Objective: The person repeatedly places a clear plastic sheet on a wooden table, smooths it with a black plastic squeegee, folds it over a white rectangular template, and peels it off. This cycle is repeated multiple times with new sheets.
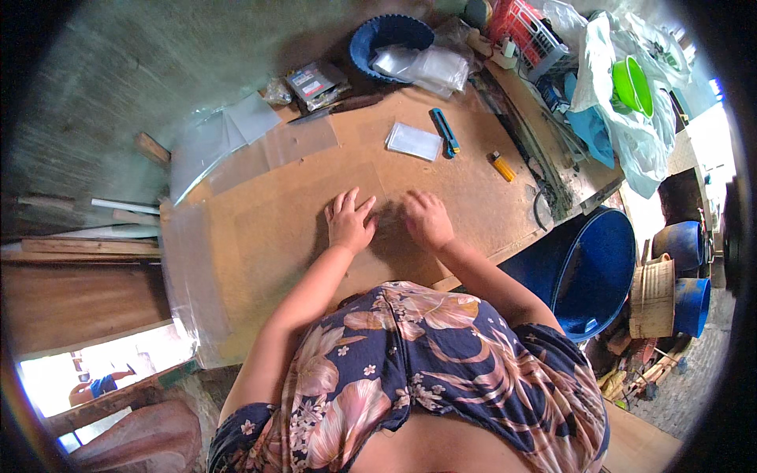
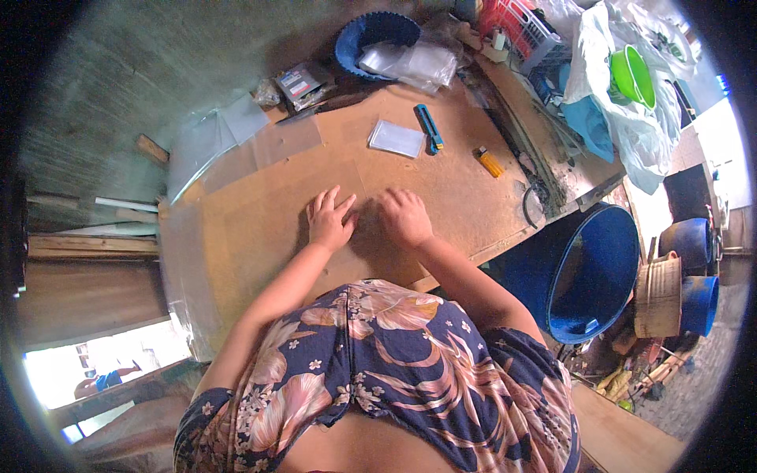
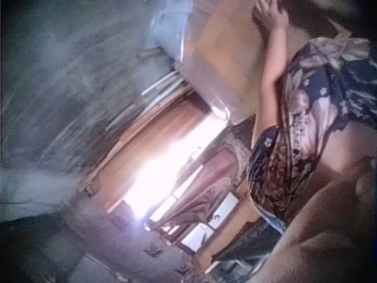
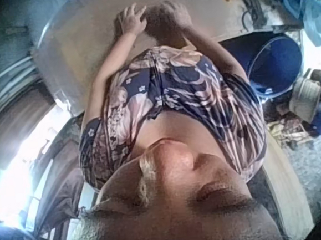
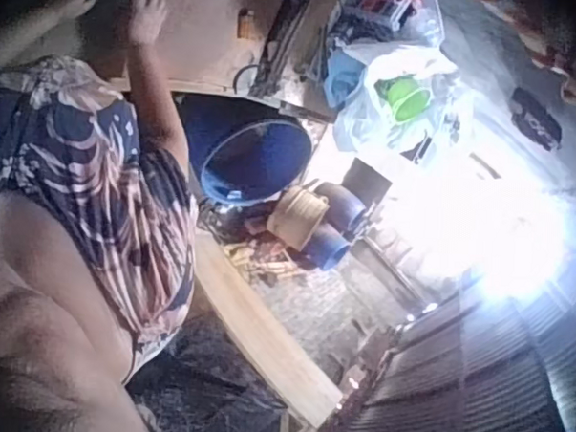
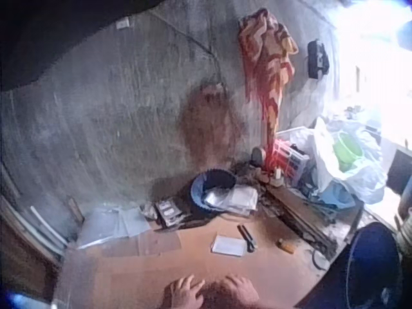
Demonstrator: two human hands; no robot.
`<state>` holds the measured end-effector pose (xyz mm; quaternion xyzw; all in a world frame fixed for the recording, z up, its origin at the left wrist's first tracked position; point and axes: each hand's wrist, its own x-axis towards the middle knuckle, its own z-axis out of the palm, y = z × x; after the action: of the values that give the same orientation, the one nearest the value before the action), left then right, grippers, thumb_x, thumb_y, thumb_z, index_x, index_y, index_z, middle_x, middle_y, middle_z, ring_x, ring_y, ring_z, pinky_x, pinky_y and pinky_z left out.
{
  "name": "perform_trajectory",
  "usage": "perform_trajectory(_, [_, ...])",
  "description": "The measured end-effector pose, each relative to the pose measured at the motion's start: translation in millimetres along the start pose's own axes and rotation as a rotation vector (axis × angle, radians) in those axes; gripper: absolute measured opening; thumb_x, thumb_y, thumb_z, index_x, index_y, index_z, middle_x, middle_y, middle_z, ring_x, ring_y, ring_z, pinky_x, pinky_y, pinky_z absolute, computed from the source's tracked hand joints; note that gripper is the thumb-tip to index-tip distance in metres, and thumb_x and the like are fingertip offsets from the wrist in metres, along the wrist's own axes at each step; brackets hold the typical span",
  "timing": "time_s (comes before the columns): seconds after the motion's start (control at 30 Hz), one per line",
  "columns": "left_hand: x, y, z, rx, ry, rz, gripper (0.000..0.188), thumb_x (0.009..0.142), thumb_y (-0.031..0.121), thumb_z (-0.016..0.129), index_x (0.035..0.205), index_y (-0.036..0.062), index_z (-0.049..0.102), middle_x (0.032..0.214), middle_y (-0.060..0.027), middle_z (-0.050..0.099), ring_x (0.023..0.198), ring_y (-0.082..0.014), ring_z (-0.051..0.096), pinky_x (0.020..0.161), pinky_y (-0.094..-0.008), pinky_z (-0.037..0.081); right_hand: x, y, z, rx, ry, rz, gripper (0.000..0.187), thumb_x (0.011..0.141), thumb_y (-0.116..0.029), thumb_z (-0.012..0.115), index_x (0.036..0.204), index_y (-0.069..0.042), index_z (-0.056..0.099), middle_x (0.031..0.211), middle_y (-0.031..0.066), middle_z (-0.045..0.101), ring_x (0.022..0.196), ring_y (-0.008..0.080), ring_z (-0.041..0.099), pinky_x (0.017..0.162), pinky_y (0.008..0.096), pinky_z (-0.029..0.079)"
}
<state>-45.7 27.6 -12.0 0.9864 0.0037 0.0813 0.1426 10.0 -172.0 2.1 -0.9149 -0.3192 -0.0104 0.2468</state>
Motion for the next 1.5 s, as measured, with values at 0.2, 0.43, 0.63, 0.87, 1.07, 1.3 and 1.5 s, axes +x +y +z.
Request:
perform_trajectory(0.2, [8.1, 9.6, -11.8, 0.037, -0.065, 0.001, 0.049, 0.075, 0.036, 0.062, 0.122, 0.0252, 0.053, 0.136, -0.0123, 0.034, 0.126, -0.0323, 0.027, 0.100, -0.0546, 0.020, -23.9, -7.5, -1.4, -0.114, -0.133, -0.041, 0.046, 0.084, -0.031, 0.052, 0.124, -0.008, 0.047, 0.136, 0.0093, 0.037, 0.129, 0.0265, 0.029, 0.104, 0.0478, 0.022])
perform_trajectory(0.43, [10.4, 8.9, -11.3, 0.046, -0.135, -0.035, 0.052, 0.077, 0.041, 0.059, 0.126, 0.0270, 0.049, 0.141, -0.0116, 0.027, 0.130, -0.0323, 0.021, 0.102, -0.0568, 0.017, -21.2, -7.0, -0.8, -0.120, -0.139, -0.019, 0.045, 0.085, -0.031, 0.050, 0.124, -0.008, 0.047, 0.136, 0.0084, 0.038, 0.129, 0.0260, 0.030, 0.104, 0.0475, 0.023])
perform_trajectory(0.63, [9.8, 8.7, -11.3, 0.067, -0.126, -0.026, 0.053, 0.078, 0.041, 0.059, 0.128, 0.0289, 0.046, 0.141, -0.0110, 0.028, 0.130, -0.0315, 0.022, 0.101, -0.0562, 0.017, -22.7, -0.2, 4.1, -0.046, -0.031, -0.026, 0.041, 0.082, -0.025, 0.055, 0.119, -0.007, 0.049, 0.128, 0.0123, 0.045, 0.123, 0.0299, 0.037, 0.101, 0.0482, 0.028])
perform_trajectory(0.87, [10.0, 12.2, -14.9, 0.086, -0.132, -0.016, 0.053, 0.079, 0.042, 0.057, 0.129, 0.0282, 0.046, 0.141, -0.0106, 0.028, 0.130, -0.0322, 0.022, 0.101, -0.0540, 0.017, -56.2, 109.5, -53.7, -0.170, 0.616, 0.439, 0.032, 0.071, -0.012, 0.068, 0.099, -0.005, 0.055, 0.096, 0.0144, 0.057, 0.090, 0.0331, 0.054, 0.079, 0.0400, 0.043])
perform_trajectory(1.07, [8.0, 9.9, -13.0, 0.078, -0.149, -0.036, 0.052, 0.081, 0.043, 0.055, 0.129, 0.0285, 0.045, 0.142, -0.0097, 0.026, 0.132, -0.0312, 0.019, 0.103, -0.0550, 0.015, -102.6, 163.9, -96.3, -0.558, 0.403, 0.933, 0.035, 0.074, -0.032, 0.067, 0.100, -0.011, 0.060, 0.097, 0.0110, 0.058, 0.095, 0.0296, 0.055, 0.078, 0.0401, 0.045])
perform_trajectory(1.3, [7.5, 11.5, -14.6, 0.070, -0.143, -0.038, 0.054, 0.080, 0.044, 0.055, 0.130, 0.0281, 0.044, 0.142, -0.0100, 0.026, 0.131, -0.0314, 0.020, 0.102, -0.0549, 0.016, -111.8, 188.8, -87.8, -0.674, 0.482, 0.849, 0.015, 0.079, -0.025, 0.059, 0.078, -0.010, 0.062, 0.085, 0.0101, 0.059, 0.083, 0.0290, 0.058, 0.071, 0.0411, 0.046])
perform_trajectory(1.5, [6.0, 8.7, -13.9, 0.063, -0.133, -0.059, 0.054, 0.080, 0.044, 0.055, 0.130, 0.0291, 0.043, 0.142, -0.0103, 0.026, 0.132, -0.0310, 0.019, 0.103, -0.0549, 0.016, -61.0, 125.2, -97.6, -0.266, 0.536, 0.504, 0.007, 0.084, -0.009, 0.049, 0.087, -0.005, 0.053, 0.076, 0.0168, 0.056, 0.074, 0.0351, 0.055, 0.063, 0.0445, 0.043])
